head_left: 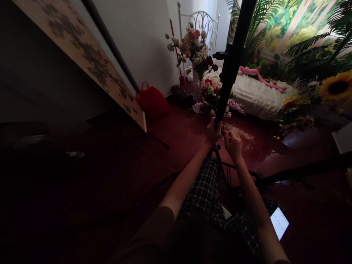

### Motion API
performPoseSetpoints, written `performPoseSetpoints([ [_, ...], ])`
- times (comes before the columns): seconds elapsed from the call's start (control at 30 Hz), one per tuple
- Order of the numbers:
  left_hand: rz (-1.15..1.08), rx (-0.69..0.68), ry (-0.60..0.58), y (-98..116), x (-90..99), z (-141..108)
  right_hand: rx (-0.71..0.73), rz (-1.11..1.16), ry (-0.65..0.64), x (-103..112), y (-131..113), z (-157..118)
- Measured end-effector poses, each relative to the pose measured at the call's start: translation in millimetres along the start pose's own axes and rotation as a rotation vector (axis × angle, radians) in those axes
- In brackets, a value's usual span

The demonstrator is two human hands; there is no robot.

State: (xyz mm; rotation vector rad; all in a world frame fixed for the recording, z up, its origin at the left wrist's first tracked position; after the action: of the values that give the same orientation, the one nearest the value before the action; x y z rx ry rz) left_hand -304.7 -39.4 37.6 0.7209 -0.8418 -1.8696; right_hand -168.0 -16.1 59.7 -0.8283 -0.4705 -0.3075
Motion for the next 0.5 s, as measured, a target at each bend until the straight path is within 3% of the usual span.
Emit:
performPoseSetpoints([
  [0.27,0.021,-0.01,0.008,2,-0.6,0,0.121,0.088,-0.046,-3,6,13],
  [0.33,0.026,0.0,0.005,2,-0.9,0,0.046,0.155,-0.066,-9,8,14],
  [0.5,0.043,0.009,-0.012,2,-1.6,-1,-0.314,0.466,-0.161,-26,14,10],
])
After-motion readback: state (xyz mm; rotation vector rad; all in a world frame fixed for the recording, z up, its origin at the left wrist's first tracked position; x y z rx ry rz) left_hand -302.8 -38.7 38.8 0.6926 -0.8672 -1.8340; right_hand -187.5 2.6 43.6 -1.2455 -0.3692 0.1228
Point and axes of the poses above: each hand's wrist, its own z-axis towards the middle knuckle, its own x-axis out of the back of the hand, y = z × x, the point moved 4 cm from there along z, towards the middle knuckle, and after that the axes turned 15 degrees about y, right-handed, at the moved point
